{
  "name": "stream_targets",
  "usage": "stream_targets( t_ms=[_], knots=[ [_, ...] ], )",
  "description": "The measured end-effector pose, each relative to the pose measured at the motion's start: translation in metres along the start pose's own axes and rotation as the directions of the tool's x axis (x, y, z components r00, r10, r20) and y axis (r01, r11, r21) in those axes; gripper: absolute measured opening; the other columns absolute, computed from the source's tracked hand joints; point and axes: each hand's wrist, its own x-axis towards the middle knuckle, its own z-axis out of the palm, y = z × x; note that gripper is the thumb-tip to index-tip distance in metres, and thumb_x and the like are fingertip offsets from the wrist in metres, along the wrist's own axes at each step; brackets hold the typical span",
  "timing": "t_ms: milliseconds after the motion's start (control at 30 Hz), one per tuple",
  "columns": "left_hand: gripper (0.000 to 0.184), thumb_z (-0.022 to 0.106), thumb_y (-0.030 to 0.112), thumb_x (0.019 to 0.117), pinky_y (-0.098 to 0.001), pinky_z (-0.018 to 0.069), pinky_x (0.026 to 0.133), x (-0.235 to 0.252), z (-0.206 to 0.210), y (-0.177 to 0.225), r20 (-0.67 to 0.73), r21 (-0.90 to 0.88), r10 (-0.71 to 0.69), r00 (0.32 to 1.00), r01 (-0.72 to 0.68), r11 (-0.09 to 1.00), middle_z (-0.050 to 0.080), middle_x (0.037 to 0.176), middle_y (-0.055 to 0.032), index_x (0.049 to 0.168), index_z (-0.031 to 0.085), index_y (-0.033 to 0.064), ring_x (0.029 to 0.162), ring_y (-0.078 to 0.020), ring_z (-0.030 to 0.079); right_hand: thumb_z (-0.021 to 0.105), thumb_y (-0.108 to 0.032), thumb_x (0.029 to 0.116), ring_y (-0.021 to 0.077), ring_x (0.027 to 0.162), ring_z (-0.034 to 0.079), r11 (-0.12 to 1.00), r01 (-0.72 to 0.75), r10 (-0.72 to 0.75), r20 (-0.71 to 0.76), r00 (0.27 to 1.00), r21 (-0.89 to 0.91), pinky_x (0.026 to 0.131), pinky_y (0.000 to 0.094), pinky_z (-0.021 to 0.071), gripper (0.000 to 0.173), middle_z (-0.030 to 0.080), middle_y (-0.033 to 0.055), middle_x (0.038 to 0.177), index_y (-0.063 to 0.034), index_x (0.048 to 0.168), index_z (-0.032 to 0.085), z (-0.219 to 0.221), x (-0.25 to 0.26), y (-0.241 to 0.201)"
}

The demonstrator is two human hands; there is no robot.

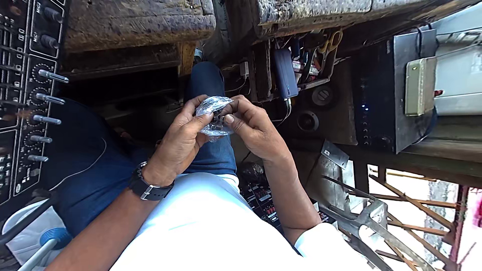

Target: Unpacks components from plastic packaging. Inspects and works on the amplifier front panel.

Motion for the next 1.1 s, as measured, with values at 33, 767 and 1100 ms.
stream_targets(
  t_ms=[33,767,1100],
  knots=[
    [0.042,0.042,0.014,0.1101,-0.038,0.0592,0.092,0.0,0.0,0.0,-0.003,0.003,-0.002,1.0,0.002,1.0,0.059,0.138,-0.009,0.151,0.041,0.0185,0.112,-0.0203,0.068,0.052,-0.006,0.1023,0.0162,0.1,0.064,1.0,0.004,-0.004,-0.002,1.0,-0.009,0.083,0.029,0.0574,0.015,0.061,0.0128,0.114,0.001,0.107,0.065,0.0,-0.001,0.0],
    [0.046,0.055,0.031,0.106,-0.0377,0.0577,0.098,-0.096,-0.017,0.036,0.483,0.572,0.104,0.869,-0.404,0.714,0.067,0.128,-0.0127,0.138,0.056,-0.0017,0.112,-0.0181,0.067,0.06,-0.033,0.0996,0.0174,0.109,0.063,0.793,-0.19,-0.158,-0.497,0.853,-0.579,0.097,0.0395,0.0522,0.039,0.065,0.0148,0.124,-0.0042,0.125,0.065,-0.181,0.122,-0.065],
    [0.032,0.056,0.043,0.1031,-0.0214,0.0547,0.059,-0.251,-0.13,0.022,-0.526,0.534,0.485,0.698,-0.172,0.828,0.066,0.072,0.0069,0.085,0.072,0.0214,0.061,-0.0047,0.061,0.052,-0.014,0.1048,0.0139,0.077,0.068,0.969,0.101,-0.096,-0.033,0.995,0.226,0.071,0.0374,0.0625,0.016,0.068,0.0018,0.094,-0.0081,0.114,0.063,0.071,0.062,-0.07]
  ],
)
